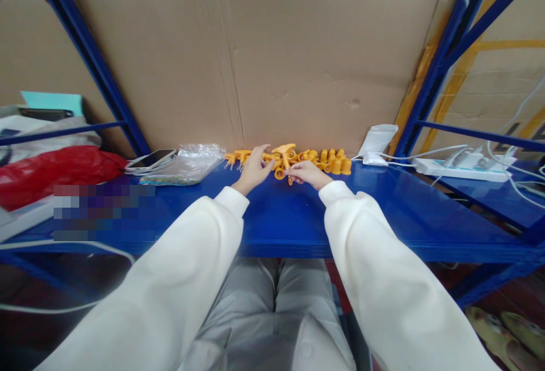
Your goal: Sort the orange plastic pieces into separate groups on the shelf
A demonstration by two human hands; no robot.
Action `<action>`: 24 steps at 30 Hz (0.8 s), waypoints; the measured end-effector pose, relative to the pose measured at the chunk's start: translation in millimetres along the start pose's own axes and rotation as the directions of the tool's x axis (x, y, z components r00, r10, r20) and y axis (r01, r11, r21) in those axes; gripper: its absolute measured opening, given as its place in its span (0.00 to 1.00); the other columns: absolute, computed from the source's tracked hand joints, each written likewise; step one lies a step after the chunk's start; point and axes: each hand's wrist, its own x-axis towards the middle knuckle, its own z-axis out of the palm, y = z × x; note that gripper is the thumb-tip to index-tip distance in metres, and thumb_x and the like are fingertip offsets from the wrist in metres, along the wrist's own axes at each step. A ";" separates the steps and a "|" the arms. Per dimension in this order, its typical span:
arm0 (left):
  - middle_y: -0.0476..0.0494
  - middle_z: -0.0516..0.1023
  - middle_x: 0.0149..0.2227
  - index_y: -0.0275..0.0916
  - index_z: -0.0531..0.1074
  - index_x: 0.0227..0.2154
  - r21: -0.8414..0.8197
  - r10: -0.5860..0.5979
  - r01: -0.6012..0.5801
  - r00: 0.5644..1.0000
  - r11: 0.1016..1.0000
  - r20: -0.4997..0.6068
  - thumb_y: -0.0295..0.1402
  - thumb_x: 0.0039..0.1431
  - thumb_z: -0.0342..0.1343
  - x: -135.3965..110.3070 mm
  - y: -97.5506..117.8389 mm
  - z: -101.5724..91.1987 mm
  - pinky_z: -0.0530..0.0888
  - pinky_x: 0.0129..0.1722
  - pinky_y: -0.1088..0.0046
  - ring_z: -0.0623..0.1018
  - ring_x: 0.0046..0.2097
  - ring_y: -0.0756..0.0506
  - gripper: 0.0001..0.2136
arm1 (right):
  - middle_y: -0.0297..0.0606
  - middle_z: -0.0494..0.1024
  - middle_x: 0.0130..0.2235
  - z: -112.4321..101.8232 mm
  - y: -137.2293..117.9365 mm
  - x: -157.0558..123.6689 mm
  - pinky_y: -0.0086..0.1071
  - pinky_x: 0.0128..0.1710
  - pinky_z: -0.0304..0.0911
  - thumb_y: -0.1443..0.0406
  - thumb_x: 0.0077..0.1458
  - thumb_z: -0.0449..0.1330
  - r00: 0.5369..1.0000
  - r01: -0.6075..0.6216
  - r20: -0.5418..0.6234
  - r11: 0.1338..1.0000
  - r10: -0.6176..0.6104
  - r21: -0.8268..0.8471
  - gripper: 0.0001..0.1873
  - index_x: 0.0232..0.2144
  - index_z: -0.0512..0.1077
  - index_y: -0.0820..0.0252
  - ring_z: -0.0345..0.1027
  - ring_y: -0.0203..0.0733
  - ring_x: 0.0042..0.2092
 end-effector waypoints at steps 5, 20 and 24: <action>0.41 0.81 0.43 0.37 0.77 0.43 0.052 -0.019 0.015 0.997 0.999 0.078 0.30 0.62 0.55 1.1 6.0 -0.4 0.74 0.48 0.71 0.79 0.44 0.46 0.09 | 0.37 0.71 0.23 2.5 3.1 3.0 0.33 0.27 0.59 0.38 0.45 0.67 0.995 -0.029 -0.097 0.998 0.035 0.058 0.29 0.23 0.69 0.56 0.64 0.38 0.27; 0.53 0.73 0.20 0.32 0.78 0.34 -0.307 -0.029 0.176 0.903 0.935 0.429 0.26 0.62 0.55 -8.1 25.6 12.0 0.65 0.18 0.82 0.67 0.16 0.57 0.07 | 0.26 0.62 0.19 10.6 15.5 13.1 0.26 0.21 0.45 0.43 0.39 0.73 0.989 0.063 -0.144 0.919 -0.007 0.388 0.30 0.20 0.66 0.60 0.50 0.26 0.21; 0.54 0.73 0.19 0.32 0.77 0.32 -0.380 -0.047 0.230 0.900 0.896 0.433 0.24 0.61 0.55 -7.8 27.5 11.9 0.64 0.17 0.84 0.66 0.15 0.58 0.06 | 0.25 0.60 0.18 12.1 16.3 15.1 0.25 0.20 0.45 0.46 0.41 0.74 0.991 0.065 -0.135 0.902 -0.008 0.427 0.29 0.19 0.65 0.60 0.50 0.26 0.21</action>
